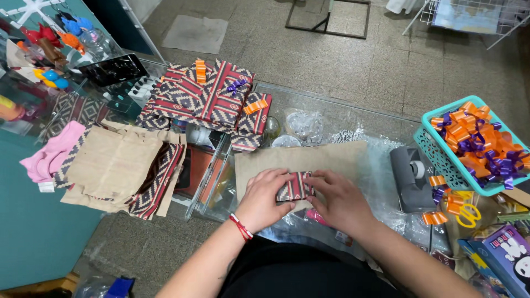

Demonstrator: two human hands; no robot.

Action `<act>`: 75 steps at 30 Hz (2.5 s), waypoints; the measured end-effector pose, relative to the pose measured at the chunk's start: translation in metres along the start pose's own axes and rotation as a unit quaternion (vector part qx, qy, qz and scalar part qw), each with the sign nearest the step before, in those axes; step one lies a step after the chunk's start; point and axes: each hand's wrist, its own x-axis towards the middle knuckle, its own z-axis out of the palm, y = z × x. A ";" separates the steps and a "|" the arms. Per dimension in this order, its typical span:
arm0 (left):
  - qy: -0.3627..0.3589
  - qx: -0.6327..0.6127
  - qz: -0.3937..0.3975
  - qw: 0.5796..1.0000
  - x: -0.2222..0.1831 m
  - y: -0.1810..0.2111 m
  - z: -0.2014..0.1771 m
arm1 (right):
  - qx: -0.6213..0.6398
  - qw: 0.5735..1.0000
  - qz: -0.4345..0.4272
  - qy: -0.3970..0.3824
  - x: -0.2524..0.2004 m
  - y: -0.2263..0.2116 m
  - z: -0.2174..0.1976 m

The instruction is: The person wraps small rectangular boxes in patterned fabric, folds the edges, and secures them with decorative ribbons. They handle multiple items one at a time, placing finished packages on a glass counter.

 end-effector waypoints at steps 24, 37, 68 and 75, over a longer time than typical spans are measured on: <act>0.069 -0.020 0.055 0.996 0.002 -0.034 0.018 | -0.191 0.960 -0.102 -0.176 0.043 -0.001 -0.025; 0.083 -0.020 0.054 0.995 0.003 -0.038 0.022 | -0.328 0.935 -0.076 -0.112 0.035 -0.025 -0.010; 0.080 -0.021 0.060 0.995 0.002 -0.037 0.019 | -0.074 0.991 -0.007 -0.115 0.031 -0.006 -0.012; 0.083 -0.016 0.063 0.994 0.002 -0.035 0.017 | -0.060 0.996 -0.026 -0.056 0.036 0.001 -0.005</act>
